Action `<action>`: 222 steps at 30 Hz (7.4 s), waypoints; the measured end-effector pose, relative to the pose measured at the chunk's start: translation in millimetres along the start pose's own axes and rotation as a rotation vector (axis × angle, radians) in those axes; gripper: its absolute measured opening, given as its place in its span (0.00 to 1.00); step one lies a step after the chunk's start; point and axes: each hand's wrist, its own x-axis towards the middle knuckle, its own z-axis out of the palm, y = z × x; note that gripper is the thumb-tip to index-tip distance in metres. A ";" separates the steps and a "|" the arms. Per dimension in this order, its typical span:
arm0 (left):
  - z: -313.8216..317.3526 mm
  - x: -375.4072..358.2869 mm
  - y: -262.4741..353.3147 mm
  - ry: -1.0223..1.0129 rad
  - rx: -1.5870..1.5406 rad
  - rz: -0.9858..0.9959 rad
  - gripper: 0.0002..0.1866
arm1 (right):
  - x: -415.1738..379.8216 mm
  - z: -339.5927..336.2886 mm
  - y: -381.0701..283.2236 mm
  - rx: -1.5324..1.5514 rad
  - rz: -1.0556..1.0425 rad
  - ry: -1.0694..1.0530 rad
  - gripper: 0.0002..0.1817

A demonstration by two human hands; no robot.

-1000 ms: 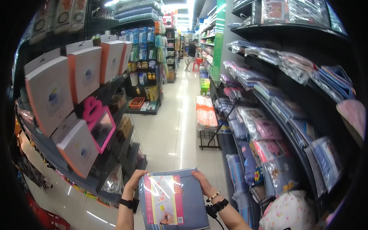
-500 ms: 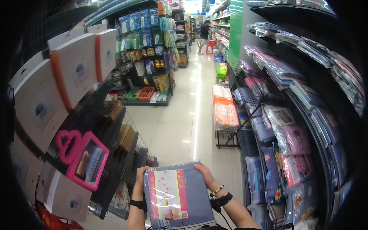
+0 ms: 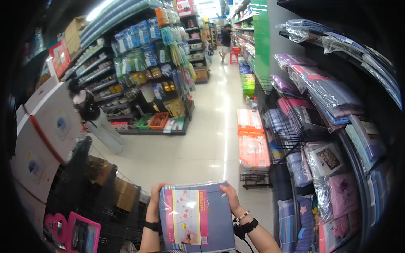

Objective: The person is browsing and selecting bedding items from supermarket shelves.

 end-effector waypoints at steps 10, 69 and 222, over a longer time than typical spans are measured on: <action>100.7 198.9 -14.7 -0.222 -0.058 -0.044 0.20 | 107.4 -90.4 -49.8 0.138 -0.084 0.251 0.17; 69.6 1630.7 -140.8 0.030 0.112 0.146 0.22 | 1546.2 -250.1 -351.7 -0.249 -0.099 0.159 0.16; 567.9 1531.0 -121.3 1.954 -0.321 -1.105 0.23 | 1577.2 -221.8 -316.1 -0.716 0.340 -3.439 0.28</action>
